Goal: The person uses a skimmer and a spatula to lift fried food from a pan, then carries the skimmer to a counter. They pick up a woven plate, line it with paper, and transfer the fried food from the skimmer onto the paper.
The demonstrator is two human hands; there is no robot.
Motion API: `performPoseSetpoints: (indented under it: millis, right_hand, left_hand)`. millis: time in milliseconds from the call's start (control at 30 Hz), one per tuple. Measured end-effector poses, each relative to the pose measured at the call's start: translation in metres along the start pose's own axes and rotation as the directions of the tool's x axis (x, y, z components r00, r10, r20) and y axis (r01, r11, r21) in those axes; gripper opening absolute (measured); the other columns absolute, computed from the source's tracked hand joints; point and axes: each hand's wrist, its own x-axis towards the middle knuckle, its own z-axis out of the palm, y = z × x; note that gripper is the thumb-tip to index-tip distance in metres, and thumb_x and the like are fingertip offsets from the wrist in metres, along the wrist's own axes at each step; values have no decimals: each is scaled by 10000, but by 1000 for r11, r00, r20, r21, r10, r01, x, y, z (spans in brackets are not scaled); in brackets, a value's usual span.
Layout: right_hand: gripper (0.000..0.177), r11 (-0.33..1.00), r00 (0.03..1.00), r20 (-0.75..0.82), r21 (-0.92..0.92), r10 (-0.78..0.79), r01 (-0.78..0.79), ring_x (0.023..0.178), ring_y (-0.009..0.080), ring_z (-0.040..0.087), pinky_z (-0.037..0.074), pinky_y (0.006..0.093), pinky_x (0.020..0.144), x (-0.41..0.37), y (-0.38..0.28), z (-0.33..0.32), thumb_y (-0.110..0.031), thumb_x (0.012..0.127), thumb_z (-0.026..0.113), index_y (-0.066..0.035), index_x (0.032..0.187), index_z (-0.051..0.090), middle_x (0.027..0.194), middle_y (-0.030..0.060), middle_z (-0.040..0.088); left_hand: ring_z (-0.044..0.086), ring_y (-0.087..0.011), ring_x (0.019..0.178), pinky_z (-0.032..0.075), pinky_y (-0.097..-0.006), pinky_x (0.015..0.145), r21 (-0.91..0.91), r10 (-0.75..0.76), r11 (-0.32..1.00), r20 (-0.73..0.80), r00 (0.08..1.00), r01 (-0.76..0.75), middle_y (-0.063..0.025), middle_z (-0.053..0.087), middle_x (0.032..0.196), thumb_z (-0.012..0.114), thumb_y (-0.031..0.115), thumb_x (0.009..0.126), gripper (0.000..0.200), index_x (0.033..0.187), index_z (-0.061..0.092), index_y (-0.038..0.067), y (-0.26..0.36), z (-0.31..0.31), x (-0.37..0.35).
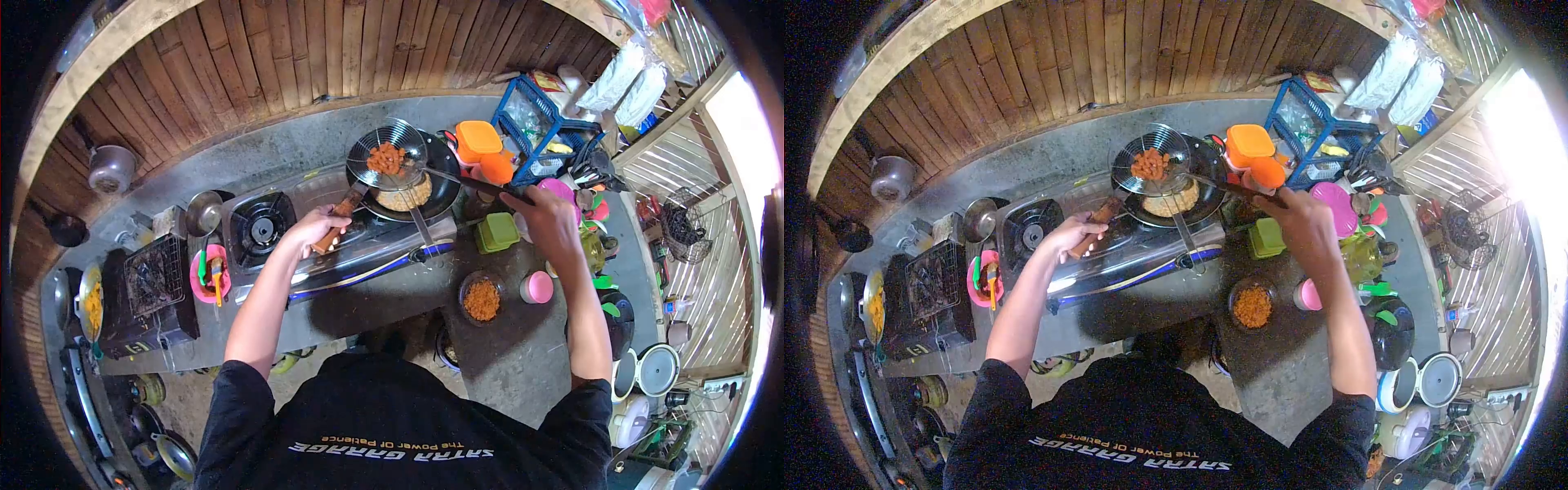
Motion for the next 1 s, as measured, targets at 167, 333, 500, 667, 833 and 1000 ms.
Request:
performPoseSetpoints:
  millis: [167,333,500,667,833,1000]
  right_hand:
    - [380,998,995,-90,-49,-50,46,654,230,623,526,364,567,9,-17,27,-46,752,611,-201,1092,680,846,37,586]
    - [340,963,973,28,143,229,-231,666,275,615,505,382,606,11,-20,16,-102,811,632,-196,1135,678,807,101,589]
    - [320,851,930,189,376,316,-366,760,374,632,504,434,661,9,-18,37,-157,857,626,-151,1176,649,883,178,662]
    - [307,764,878,355,450,322,-462,792,398,633,492,438,692,3,-18,76,-207,883,614,-113,1174,642,866,242,649]
    - [285,720,850,354,458,390,-521,791,403,629,482,431,673,19,-6,44,-223,900,581,-83,1138,650,841,250,640]
    - [293,815,837,402,290,372,-502,818,414,624,483,471,712,19,3,71,-274,899,566,-109,1125,654,905,231,650]
  left_hand:
    - [532,-94,533,397,-227,432,53,11,998,71,997,-15,0,567,765,690,197,837,400,1153,490,57,9,18,-2]
    - [537,-87,553,415,-227,412,95,18,995,24,1000,-20,1,566,767,690,215,839,429,1175,486,44,13,11,-4]
    - [544,-95,603,426,-238,490,22,-1,1000,34,999,0,-9,571,771,683,173,840,398,1154,494,18,15,10,-7]
    - [551,-102,604,422,-248,504,14,33,999,60,998,-34,-13,566,760,678,140,841,379,1148,495,12,13,14,-7]
    - [542,-109,549,412,-247,463,16,125,992,63,990,-126,-17,552,739,672,118,842,380,1156,477,27,39,15,-19]
    - [527,-98,530,408,-225,432,83,84,992,77,993,-91,-8,555,748,670,143,851,360,1138,471,53,28,13,-4]
